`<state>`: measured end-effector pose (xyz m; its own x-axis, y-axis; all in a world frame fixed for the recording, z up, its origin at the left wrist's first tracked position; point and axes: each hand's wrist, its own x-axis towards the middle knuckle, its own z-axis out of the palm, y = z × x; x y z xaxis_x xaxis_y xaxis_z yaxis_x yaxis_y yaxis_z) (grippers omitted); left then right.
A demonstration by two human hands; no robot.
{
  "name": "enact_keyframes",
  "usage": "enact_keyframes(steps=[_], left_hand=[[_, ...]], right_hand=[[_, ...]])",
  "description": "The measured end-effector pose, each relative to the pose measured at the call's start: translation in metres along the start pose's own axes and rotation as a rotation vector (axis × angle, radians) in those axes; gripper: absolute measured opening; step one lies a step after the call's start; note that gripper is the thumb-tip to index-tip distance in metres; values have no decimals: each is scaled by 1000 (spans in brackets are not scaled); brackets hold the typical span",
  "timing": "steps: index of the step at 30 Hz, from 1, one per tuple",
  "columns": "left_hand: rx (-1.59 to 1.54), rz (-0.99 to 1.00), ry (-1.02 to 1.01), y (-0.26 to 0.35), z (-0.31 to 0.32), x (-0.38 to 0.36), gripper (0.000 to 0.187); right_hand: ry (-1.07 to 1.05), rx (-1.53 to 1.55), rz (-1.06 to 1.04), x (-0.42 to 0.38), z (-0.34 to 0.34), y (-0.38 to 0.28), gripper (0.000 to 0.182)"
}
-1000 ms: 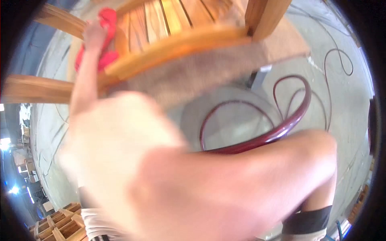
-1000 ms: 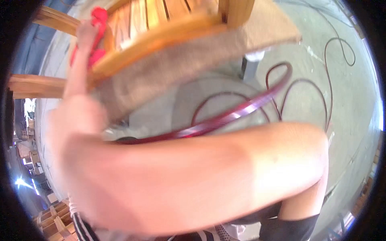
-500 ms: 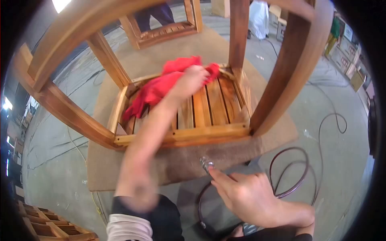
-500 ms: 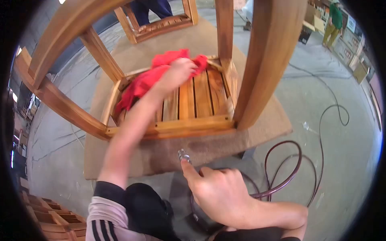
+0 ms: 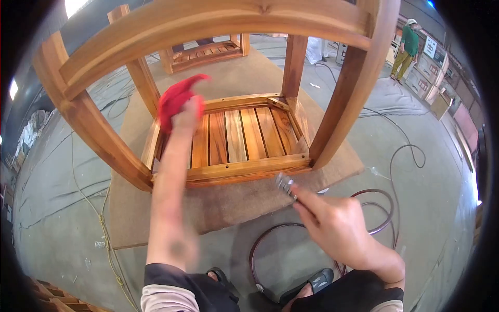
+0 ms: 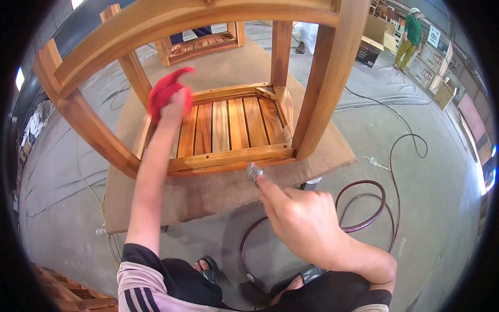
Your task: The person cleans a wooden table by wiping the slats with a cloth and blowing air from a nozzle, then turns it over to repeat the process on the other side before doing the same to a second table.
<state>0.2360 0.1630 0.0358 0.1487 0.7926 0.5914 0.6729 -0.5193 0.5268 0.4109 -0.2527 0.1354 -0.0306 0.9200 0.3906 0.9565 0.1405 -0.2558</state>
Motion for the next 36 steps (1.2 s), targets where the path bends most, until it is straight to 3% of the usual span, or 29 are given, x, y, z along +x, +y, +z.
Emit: enact_keyframes(steps=[2, 5, 7, 8, 9, 10, 11, 12, 14, 18, 24, 33, 35, 36], left_hand=[[338, 224, -4, -69, -26, 1, 22], [642, 237, -126, -70, -20, -4, 19], [467, 320, -218, -33, -20, -15, 13], [134, 355, -363, -22, -11, -13, 15], [287, 556, -493, -3, 1, -9, 9], [396, 947, -374, 4, 30, -10, 5], [357, 1145, -346, 30, 43, -8, 9], [97, 1115, -296, 61, 46, -12, 10], [-216, 818, -334, 80, 103, -18, 11], [21, 752, -349, 77, 138, -1, 10], [302, 749, -300, 79, 107, -12, 20], [505, 458, -298, 19, 64, -9, 20], [414, 299, -257, 14, 37, -13, 18], [438, 212, -278, 12, 32, -13, 19]], right_hand=[[-98, 26, 6, -9, -7, -11, 24], [-98, 51, 7, -10, -6, -23, 22], [-77, 49, 13, -14, -9, -27, 21], [-48, 43, 1, -11, -10, -28, 22], [-2, 44, -32, -2, -9, -29, 22], [33, 54, -67, 6, -10, -32, 23], [65, 71, -88, 7, -12, -35, 25], [91, 89, -97, 4, -12, -37, 26], [69, 70, -101, 4, -12, -40, 25], [46, 30, -54, -8, -20, -37, 24], [74, -3, 31, -3, -17, -24, 22], [1, -22, 91, 25, 6, -9, 18], [17, -255, 99, 62, 12, 5, 14], [159, -396, 54, 86, 20, 10, 13]])
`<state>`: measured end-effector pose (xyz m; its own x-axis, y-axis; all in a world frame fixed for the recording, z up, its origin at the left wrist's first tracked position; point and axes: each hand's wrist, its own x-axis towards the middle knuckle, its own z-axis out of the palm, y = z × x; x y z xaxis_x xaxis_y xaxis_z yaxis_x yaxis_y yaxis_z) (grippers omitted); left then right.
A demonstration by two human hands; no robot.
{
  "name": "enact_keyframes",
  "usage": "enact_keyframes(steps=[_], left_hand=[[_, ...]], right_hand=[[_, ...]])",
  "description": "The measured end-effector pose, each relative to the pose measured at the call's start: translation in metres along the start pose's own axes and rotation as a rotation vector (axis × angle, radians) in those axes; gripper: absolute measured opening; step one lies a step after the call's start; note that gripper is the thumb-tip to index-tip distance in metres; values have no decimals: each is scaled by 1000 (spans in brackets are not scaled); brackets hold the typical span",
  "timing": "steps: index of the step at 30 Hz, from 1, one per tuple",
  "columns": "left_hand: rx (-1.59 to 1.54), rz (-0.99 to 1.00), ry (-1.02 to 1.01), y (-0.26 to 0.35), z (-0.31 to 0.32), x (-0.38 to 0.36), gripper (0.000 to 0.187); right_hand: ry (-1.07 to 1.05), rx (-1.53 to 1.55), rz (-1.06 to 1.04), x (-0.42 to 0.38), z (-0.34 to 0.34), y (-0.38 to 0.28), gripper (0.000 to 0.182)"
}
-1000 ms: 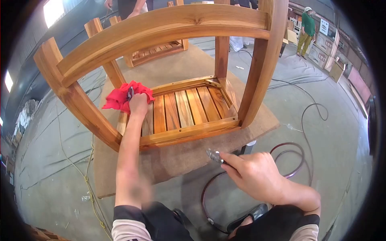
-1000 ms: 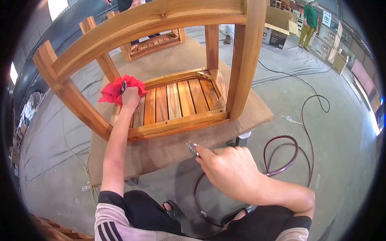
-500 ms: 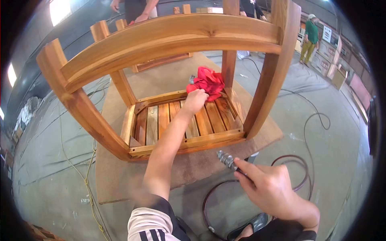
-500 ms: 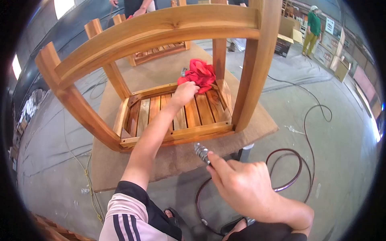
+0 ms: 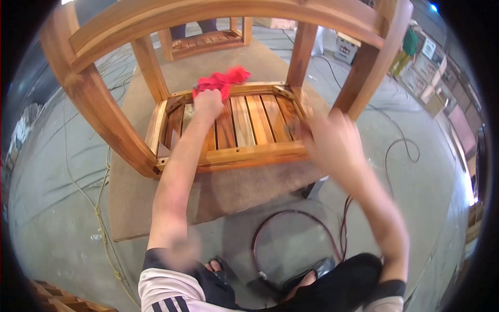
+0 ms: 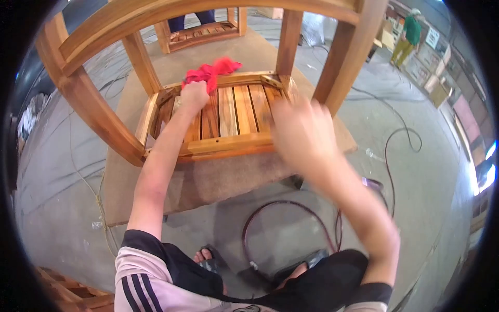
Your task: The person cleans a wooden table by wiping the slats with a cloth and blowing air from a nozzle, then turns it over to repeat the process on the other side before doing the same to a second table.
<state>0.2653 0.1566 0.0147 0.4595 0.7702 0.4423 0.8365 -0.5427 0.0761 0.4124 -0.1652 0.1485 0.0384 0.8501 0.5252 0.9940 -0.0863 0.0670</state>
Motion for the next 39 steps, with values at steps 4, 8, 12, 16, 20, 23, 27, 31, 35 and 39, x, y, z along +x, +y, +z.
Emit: enact_keyframes(steps=[4, 8, 12, 16, 20, 23, 27, 31, 35, 39], left_hand=[[-40, -109, -29, -21, -4, -4, 24], [-101, -228, 1, -26, -10, -1, 27], [-161, -241, 78, -27, -7, -1, 26], [-217, -266, 74, -25, -7, 1, 27], [-257, -262, 74, -25, -12, -3, 29], [-328, -284, 46, -30, -8, 1, 27], [-560, -77, -63, -42, 12, 16, 26], [-433, -154, -284, -33, 7, 20, 31], [-586, 118, 0, -36, 6, 1, 49], [-485, 207, 29, -49, 52, 17, 41]], right_hand=[[-108, -110, 231, 121, 54, 33, 20], [-154, -63, 471, 165, 93, 56, 26], [-179, -73, 563, 180, 108, 73, 30], [-187, -45, 644, 179, 120, 86, 32], [-182, 1, 605, 175, 127, 84, 31], [-411, 87, 457, 199, 146, 64, 38], [144, 147, 56, 195, 150, -27, 37], [-474, 495, 56, 227, 126, -121, 36], [-230, 488, 98, 226, 146, -169, 32], [-194, 535, 138, 233, 163, -176, 35]])
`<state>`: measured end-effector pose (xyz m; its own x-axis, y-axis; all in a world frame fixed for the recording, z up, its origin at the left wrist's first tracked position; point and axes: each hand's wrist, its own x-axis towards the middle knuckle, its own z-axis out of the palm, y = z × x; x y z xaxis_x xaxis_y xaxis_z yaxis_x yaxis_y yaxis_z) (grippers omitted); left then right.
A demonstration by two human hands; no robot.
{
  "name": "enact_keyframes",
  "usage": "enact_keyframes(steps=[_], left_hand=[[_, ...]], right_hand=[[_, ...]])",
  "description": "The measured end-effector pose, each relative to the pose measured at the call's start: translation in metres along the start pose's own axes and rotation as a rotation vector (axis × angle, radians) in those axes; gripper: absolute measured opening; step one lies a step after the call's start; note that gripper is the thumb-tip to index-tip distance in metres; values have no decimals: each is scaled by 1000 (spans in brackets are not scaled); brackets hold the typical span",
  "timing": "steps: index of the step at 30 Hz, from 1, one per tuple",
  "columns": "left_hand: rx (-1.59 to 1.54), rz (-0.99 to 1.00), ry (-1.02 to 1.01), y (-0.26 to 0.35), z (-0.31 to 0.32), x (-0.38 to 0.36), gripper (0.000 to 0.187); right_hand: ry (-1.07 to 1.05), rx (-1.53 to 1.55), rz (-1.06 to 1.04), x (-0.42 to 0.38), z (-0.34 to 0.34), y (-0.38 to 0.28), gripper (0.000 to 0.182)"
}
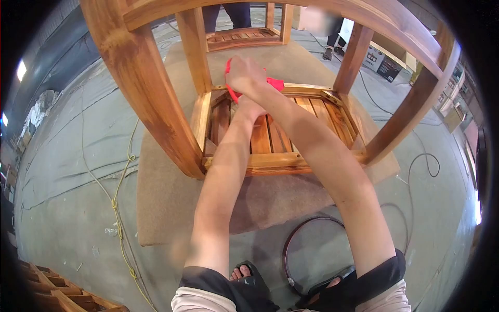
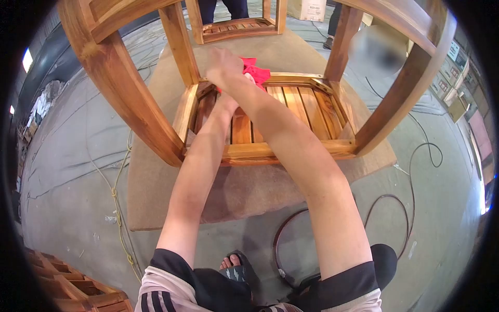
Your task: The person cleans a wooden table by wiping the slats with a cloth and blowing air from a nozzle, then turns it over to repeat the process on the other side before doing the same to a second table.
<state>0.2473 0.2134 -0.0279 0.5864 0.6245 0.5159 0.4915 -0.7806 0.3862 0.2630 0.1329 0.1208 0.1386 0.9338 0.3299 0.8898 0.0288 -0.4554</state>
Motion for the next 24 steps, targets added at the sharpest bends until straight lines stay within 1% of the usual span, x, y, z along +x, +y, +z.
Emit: enact_keyframes(steps=[1, 3, 4, 5, 6, 8, 10, 11, 13, 14, 16, 17, 18, 19, 20, 22, 23, 24], left_hand=[[-6, 98, 73, -27, 21, 7, 26], [15, 145, 80, -28, 27, 12, 20], [41, 91, 18, -2, 14, 17, 30], [64, 36, -42, 11, 5, 18, 40], [-99, -31, -4, 10, 5, 9, 37], [-525, -44, 7, -8, 20, 18, 34], [-676, -78, 35, 6, 5, 17, 32], [-616, -113, 59, 18, -5, 10, 31], [-591, -159, 175, 24, -6, 3, 29], [-624, -168, 277, 22, 1, 3, 29], [-512, -192, 402, 15, -1, 3, 29], [-371, -207, 416, 10, -3, 1, 29], [-348, -268, 463, 18, -13, -2, 30], [-328, -329, 509, 25, -23, -6, 31], [-428, -432, 594, 55, -55, -15, 32], [30, -414, 438, 36, -74, -13, 37], [254, -390, 378, 25, -83, -12, 39], [539, -238, 404, 13, -87, -12, 40]], right_hand=[[-25, 2, 0, 9, 6, 6, 36], [-86, 2, 6, 28, 17, 21, 37], [-48, 18, -18, 26, 17, 19, 39], [-79, 16, -32, 29, 22, 21, 38], [-108, 14, -46, 36, 26, 24, 38], [-113, -5, -65, 37, 27, 18, 36], [-78, -37, -79, 26, 23, 3, 35], [-73, -32, -90, 29, 24, 2, 29], [-63, -15, -105, 33, 27, 0, 20], [13, -53, -89, 33, 28, 1, 21], [163, -128, -65, 22, 20, -10, 22], [128, -84, -80, 18, 14, -12, 22], [93, -43, -92, 16, 7, -8, 23], [58, -6, -105, 11, -4, -5, 23], [49, 17, -153, -6, -19, -4, 25], [265, 67, -263, -48, -39, 3, 24], [241, 132, -256, -70, -55, 6, 23], [220, 197, -250, -89, -72, 6, 22]])
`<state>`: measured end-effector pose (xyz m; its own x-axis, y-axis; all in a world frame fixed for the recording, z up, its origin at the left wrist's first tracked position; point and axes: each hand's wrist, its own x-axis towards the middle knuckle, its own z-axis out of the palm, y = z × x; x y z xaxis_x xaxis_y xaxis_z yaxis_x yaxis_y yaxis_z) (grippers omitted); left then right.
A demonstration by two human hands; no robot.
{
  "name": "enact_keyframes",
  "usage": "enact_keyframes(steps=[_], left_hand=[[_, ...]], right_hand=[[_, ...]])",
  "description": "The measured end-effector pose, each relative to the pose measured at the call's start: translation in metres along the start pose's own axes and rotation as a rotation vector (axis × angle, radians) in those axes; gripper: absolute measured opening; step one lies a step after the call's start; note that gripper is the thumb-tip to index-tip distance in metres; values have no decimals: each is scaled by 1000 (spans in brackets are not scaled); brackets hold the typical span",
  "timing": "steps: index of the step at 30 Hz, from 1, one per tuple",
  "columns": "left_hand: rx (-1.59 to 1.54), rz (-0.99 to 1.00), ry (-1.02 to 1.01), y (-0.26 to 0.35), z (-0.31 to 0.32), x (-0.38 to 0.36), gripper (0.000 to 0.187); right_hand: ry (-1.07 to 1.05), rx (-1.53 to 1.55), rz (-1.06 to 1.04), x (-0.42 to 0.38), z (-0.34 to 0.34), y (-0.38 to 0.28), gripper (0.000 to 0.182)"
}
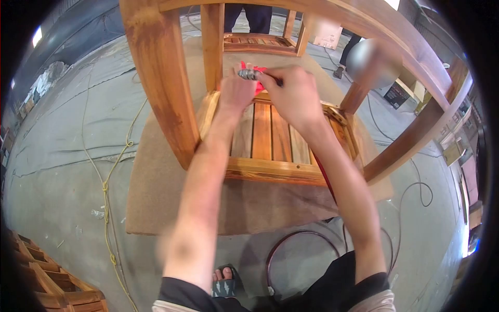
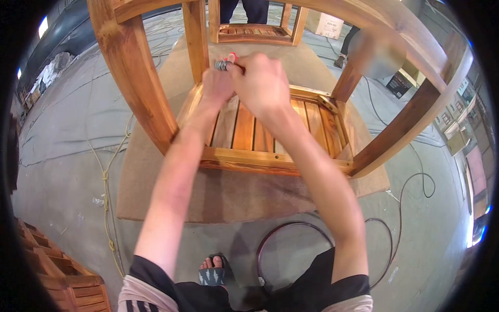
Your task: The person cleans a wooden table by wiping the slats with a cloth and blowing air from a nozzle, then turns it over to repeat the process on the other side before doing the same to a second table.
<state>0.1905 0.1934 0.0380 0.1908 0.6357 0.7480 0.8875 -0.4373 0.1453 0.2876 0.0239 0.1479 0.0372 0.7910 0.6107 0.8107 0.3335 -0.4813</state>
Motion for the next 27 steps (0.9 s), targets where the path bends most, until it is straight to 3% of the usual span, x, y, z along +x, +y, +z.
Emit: enact_keyframes(steps=[1, 6, 9, 12, 13, 15, 17, 19, 21, 27], left_hand=[[241, 193, 100, -11, 6, 0, 41], [537, -81, -302, -7, 24, -8, 31], [486, -56, -679, -5, 7, 16, 33], [328, -170, -683, -4, -18, 16, 41], [334, -186, -688, -6, -17, 19, 43], [349, -221, -703, -8, -14, 20, 45], [344, -228, -709, -7, -15, 17, 47], [332, -244, -700, -6, -18, 14, 49], [310, -265, -680, -6, -20, 10, 51], [298, -308, -651, 8, -41, -5, 45]], right_hand=[[19, 23, -10, -14, -16, -5, 21], [121, 52, -75, -43, -68, -15, 18], [134, -107, -93, -45, -103, -16, 26], [203, -85, -163, -49, -146, -9, 27], [127, -49, -38, -52, -163, -9, 27], [240, -157, -135, -54, -178, -1, 26], [108, -69, 56, -62, -198, -33, 24], [33, -70, 102, -64, -201, -27, 24], [17, -164, 9, -59, -189, 8, 26], [-107, -195, 95, -71, -195, 25, 26]])
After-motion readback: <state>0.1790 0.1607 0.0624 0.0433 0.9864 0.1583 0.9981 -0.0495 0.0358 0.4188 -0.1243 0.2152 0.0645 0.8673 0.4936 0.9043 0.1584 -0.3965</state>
